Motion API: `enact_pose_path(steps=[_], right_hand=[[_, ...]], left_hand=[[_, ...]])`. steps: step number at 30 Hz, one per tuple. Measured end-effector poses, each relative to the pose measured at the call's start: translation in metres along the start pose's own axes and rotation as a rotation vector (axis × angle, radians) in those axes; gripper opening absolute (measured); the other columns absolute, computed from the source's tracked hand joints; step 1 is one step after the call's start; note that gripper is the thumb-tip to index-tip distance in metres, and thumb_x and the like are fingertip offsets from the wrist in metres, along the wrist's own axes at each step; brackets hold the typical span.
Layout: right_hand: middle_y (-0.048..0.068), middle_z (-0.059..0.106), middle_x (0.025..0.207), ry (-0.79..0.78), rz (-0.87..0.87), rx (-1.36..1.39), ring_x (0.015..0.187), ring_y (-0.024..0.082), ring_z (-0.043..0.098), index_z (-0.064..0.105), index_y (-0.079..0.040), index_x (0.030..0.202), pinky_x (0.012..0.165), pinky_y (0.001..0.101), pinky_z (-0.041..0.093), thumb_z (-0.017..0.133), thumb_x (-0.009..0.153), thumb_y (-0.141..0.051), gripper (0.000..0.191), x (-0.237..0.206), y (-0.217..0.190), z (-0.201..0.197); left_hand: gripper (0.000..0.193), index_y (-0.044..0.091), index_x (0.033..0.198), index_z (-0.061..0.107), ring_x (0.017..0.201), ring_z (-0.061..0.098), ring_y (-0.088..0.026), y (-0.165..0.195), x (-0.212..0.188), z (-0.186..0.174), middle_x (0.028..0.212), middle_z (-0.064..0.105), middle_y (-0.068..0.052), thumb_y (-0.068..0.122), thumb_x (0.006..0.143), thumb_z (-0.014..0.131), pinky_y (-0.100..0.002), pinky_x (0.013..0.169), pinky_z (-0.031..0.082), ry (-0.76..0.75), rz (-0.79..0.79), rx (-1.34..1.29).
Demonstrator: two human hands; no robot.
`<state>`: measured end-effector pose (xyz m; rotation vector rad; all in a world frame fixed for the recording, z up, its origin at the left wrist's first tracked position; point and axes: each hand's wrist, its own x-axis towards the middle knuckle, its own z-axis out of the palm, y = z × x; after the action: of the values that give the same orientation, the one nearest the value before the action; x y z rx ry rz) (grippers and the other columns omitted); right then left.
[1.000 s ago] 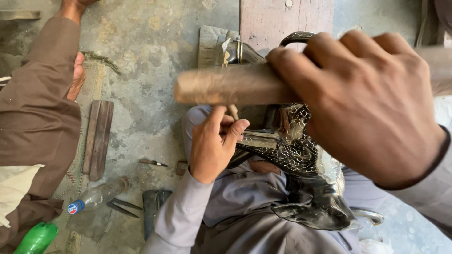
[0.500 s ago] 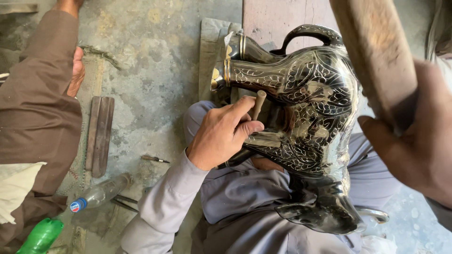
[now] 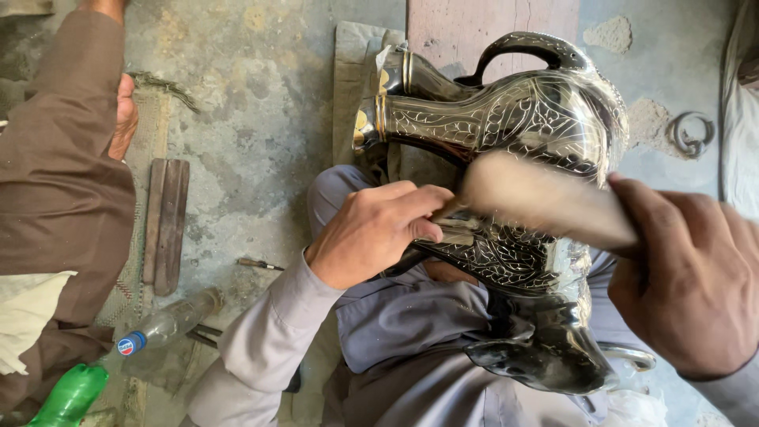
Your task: The person sits on the floor with an engraved brass animal figurine on their lap, holding a small punch against the metal surface and striking it with a wooden mallet to chase the decorative pattern, repositioning the punch repeatedly across different areas of the figurine.
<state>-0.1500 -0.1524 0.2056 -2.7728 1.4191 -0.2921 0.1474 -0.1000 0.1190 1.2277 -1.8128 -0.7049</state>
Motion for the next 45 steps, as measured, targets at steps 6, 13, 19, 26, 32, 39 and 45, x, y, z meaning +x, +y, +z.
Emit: enact_pose_path(steps=[6,13,19,26,32,39,45], right_hand=[[0.016,0.063,0.097,-0.071,-0.123,-0.173,0.082,0.032,0.063,0.060,-0.005,0.136,0.075,0.0473,0.052,0.069,0.081,-0.003,0.056,0.053,-0.036,-0.026],[0.007,0.068,0.091,-0.023,-0.363,-0.292,0.078,0.028,0.068,0.068,-0.013,0.131,0.070,0.0428,0.051,0.072,0.071,-0.005,0.060,0.088,-0.061,-0.050],[0.017,0.070,0.094,-0.102,-0.212,-0.132,0.077,0.030,0.068,0.068,-0.003,0.130,0.073,0.0425,0.056,0.068,0.067,0.008,0.064,0.055,-0.006,-0.032],[0.026,0.068,0.098,-0.015,-0.192,-0.038,0.081,0.033,0.069,0.061,0.006,0.128,0.072,0.0402,0.058,0.067,0.088,0.012,0.041,0.034,0.061,0.004],[0.027,0.067,0.097,-0.048,-0.025,0.048,0.078,0.034,0.070,0.060,0.008,0.127,0.068,0.0407,0.058,0.076,0.085,0.002,0.044,0.048,0.038,-0.005],[0.022,0.071,0.097,-0.151,-0.005,0.006,0.076,0.033,0.073,0.069,0.002,0.128,0.069,0.0388,0.059,0.078,0.076,0.001,0.053,0.068,0.001,-0.023],[0.020,0.072,0.090,-0.268,0.085,-0.036,0.071,0.029,0.073,0.066,0.001,0.131,0.065,0.0384,0.061,0.081,0.080,-0.007,0.054,0.059,0.012,-0.015]], left_hand=[[0.027,0.003,0.101,0.061,0.062,0.069,-0.017,0.006,-0.020,0.015,0.078,0.071,-0.008,0.022,0.096,0.078,-0.031,0.057,0.054,0.235,-0.350,-0.081],[0.022,0.001,0.103,0.061,0.073,0.075,-0.015,0.013,-0.033,0.029,0.088,0.074,-0.009,0.018,0.099,0.074,-0.026,0.061,0.060,0.374,-0.337,-0.125],[0.029,0.002,0.119,0.058,0.079,0.080,-0.015,0.006,-0.014,0.028,0.090,0.077,-0.007,0.019,0.101,0.073,-0.025,0.066,0.063,0.319,-0.330,-0.333],[0.033,0.005,0.118,0.060,0.063,0.076,-0.014,-0.003,0.012,0.022,0.077,0.076,-0.007,0.025,0.096,0.075,-0.028,0.055,0.057,0.095,-0.369,-0.328],[0.034,0.006,0.121,0.059,0.064,0.077,-0.015,0.000,0.017,0.017,0.081,0.077,-0.007,0.024,0.097,0.074,-0.029,0.057,0.058,0.021,-0.342,-0.294],[0.034,0.005,0.119,0.060,0.067,0.078,-0.024,0.004,0.014,0.023,0.082,0.074,-0.010,0.023,0.094,0.075,-0.035,0.061,0.057,0.008,-0.389,-0.216],[0.039,0.005,0.125,0.059,0.079,0.073,-0.029,0.007,0.010,0.022,0.092,0.070,-0.013,0.024,0.095,0.076,-0.039,0.068,0.054,0.058,-0.177,-0.102]])
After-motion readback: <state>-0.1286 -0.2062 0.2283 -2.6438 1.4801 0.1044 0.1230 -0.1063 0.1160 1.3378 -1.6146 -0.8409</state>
